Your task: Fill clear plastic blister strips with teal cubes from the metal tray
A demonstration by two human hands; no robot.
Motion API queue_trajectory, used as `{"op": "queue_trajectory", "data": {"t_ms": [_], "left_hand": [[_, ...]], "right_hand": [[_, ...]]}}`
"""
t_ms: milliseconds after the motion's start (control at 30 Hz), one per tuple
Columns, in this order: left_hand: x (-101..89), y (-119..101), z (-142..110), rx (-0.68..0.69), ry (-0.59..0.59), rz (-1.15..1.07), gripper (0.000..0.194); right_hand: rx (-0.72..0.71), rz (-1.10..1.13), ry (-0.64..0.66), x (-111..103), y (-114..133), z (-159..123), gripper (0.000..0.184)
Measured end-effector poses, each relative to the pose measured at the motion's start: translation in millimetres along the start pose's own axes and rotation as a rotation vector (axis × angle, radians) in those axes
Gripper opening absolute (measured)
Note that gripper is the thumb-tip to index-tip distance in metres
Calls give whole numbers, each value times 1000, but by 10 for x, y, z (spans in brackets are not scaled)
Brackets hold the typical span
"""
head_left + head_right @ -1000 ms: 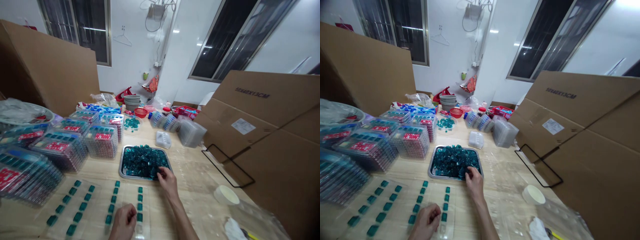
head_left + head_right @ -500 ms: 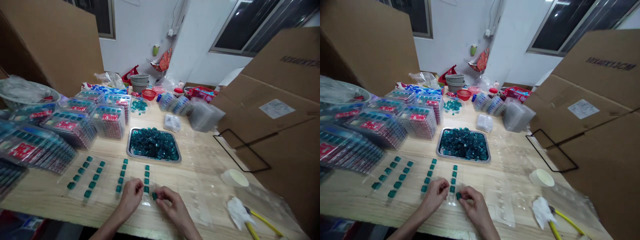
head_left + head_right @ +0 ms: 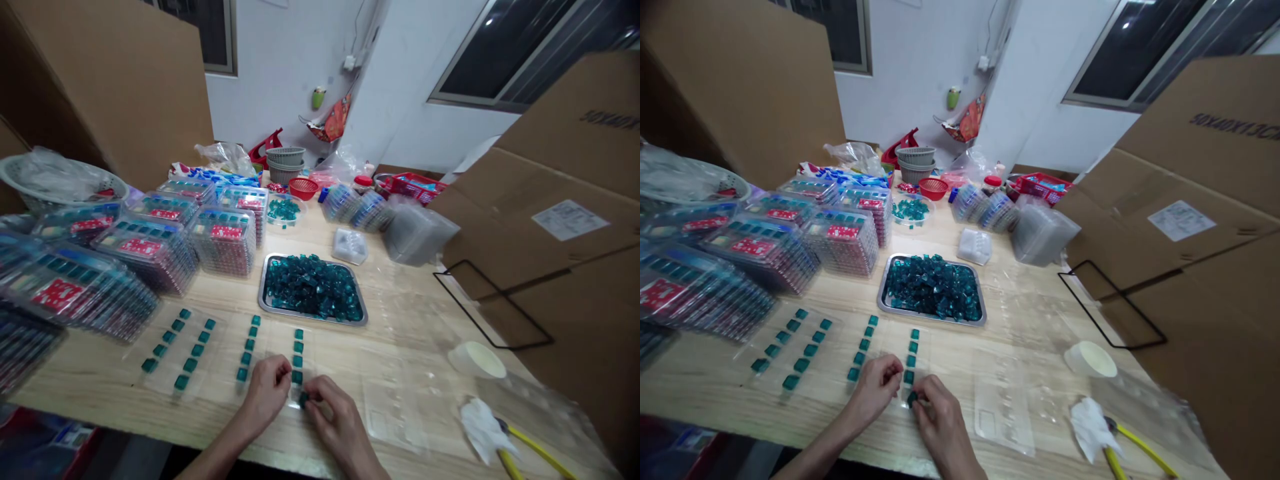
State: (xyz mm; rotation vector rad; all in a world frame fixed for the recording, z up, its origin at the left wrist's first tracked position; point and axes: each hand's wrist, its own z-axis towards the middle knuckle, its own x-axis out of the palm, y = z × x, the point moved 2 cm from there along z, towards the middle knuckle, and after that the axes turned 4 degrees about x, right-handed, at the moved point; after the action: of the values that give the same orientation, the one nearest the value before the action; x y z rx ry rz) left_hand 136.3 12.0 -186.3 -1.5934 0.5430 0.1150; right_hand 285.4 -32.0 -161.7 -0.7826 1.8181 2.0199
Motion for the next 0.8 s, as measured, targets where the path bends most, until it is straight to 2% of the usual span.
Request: {"op": "queue_trajectory", "data": {"t_ms": [133, 400, 600, 800], "left_hand": [[-3, -1, -1, 10, -3, 1, 15], [-34, -75, -43, 14, 31, 7, 10], [-45, -65, -60, 79, 125, -5, 23], [-58, -64, -57, 89, 124, -7, 25]], "right_hand": [[-10, 51, -9, 45, 3, -23, 11], [93, 82, -28, 44, -97, -49, 17], [45, 64, 57, 42, 19, -49, 14], [29, -23, 53, 88, 61, -94, 12]]}}
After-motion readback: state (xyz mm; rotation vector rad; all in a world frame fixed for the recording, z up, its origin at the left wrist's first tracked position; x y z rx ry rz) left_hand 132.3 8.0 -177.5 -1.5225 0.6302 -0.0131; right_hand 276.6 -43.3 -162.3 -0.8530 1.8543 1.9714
